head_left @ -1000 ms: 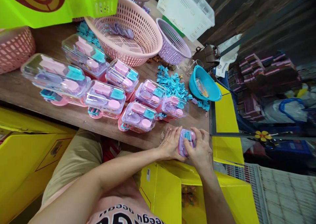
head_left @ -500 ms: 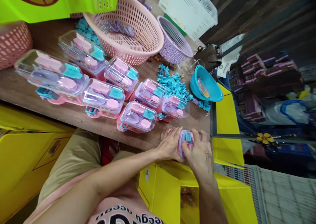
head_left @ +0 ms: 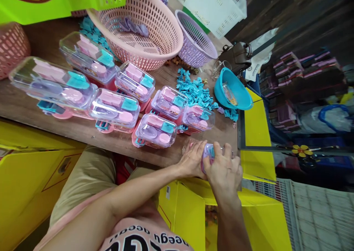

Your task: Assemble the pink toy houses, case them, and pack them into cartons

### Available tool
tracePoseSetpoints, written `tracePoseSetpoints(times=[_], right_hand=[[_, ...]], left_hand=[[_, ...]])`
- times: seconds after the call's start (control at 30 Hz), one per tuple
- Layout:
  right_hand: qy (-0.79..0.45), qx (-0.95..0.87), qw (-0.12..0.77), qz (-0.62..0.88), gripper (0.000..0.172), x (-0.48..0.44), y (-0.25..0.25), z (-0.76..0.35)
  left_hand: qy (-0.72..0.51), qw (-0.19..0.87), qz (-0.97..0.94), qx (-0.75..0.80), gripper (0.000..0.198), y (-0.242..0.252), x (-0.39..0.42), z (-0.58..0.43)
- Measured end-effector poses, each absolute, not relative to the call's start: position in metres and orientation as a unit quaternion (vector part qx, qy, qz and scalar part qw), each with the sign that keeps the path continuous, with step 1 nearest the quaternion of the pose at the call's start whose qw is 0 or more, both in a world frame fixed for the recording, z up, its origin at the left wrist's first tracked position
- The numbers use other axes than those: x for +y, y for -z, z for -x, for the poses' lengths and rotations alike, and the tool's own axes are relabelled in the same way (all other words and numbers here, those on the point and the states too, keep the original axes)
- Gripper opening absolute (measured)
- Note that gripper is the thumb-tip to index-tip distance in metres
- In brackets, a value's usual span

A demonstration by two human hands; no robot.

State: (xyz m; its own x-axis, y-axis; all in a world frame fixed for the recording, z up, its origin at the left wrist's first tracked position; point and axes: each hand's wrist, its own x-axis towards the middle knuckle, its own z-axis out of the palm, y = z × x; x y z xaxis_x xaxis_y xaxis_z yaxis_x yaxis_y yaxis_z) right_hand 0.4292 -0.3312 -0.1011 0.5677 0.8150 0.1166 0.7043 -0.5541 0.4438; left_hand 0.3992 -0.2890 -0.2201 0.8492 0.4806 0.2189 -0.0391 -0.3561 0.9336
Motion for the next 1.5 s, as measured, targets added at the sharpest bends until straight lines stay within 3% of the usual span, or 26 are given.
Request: tracePoseSetpoints(times=[0.27, 0.43, 0.57, 0.73, 0.87, 0.93, 1.03, 1.13, 1.23, 1.3, 1.37, 1.5], right_hand=[[-0.108, 0.427, 0.154, -0.884, 0.039, -0.326, 0.099, -0.424], [-0.153, 0.436, 0.195, -0.865, 0.033, -0.322, 0.099, -0.422], [-0.104, 0.429, 0.207, -0.873, 0.035, -0.324, 0.099, -0.437], [0.000, 0.479, 0.084, -0.874, 0.038, -0.337, 0.105, -0.464], [-0.043, 0.459, 0.027, -0.887, 0.050, -0.349, 0.115, -0.471], [-0.050, 0.416, 0.052, -0.907, 0.053, -0.352, 0.117, -0.488], [-0.031, 0.386, 0.066, -0.920, 0.049, -0.344, 0.116, -0.541], [-0.110, 0.433, -0.036, -0.894, 0.041, -0.322, 0.110, -0.589], [-0.253, 0.454, -0.157, -0.840, 0.041, -0.297, 0.107, -0.572], [-0.278, 0.479, -0.198, -0.809, 0.040, -0.288, 0.110, -0.519], [-0.225, 0.548, -0.265, -0.761, 0.033, -0.284, 0.119, -0.453], [-0.073, 0.605, -0.287, -0.739, 0.037, -0.290, 0.137, -0.372]], left_hand=[[-0.233, 0.556, -0.786, 0.135, 0.111, 0.220, -0.288, -0.398], [-0.234, 0.557, -0.785, 0.133, 0.110, 0.220, -0.289, -0.398], [-0.245, 0.566, -0.775, 0.136, 0.117, 0.221, -0.288, -0.399], [-0.238, 0.553, -0.786, 0.141, 0.125, 0.221, -0.293, -0.403], [-0.211, 0.527, -0.814, 0.128, 0.130, 0.210, -0.295, -0.378], [-0.248, 0.486, -0.835, 0.075, 0.123, 0.199, -0.287, -0.349], [-0.371, 0.357, -0.856, 0.036, 0.092, 0.176, -0.258, -0.297], [-0.441, 0.206, -0.854, 0.183, 0.072, 0.152, -0.218, -0.257], [-0.343, 0.109, -0.877, 0.317, 0.067, 0.140, -0.185, -0.242], [-0.265, 0.074, -0.903, 0.329, 0.068, 0.139, -0.175, -0.242], [-0.225, 0.051, -0.918, 0.322, 0.067, 0.141, -0.175, -0.246], [-0.230, 0.034, -0.914, 0.333, 0.064, 0.146, -0.202, -0.258]])
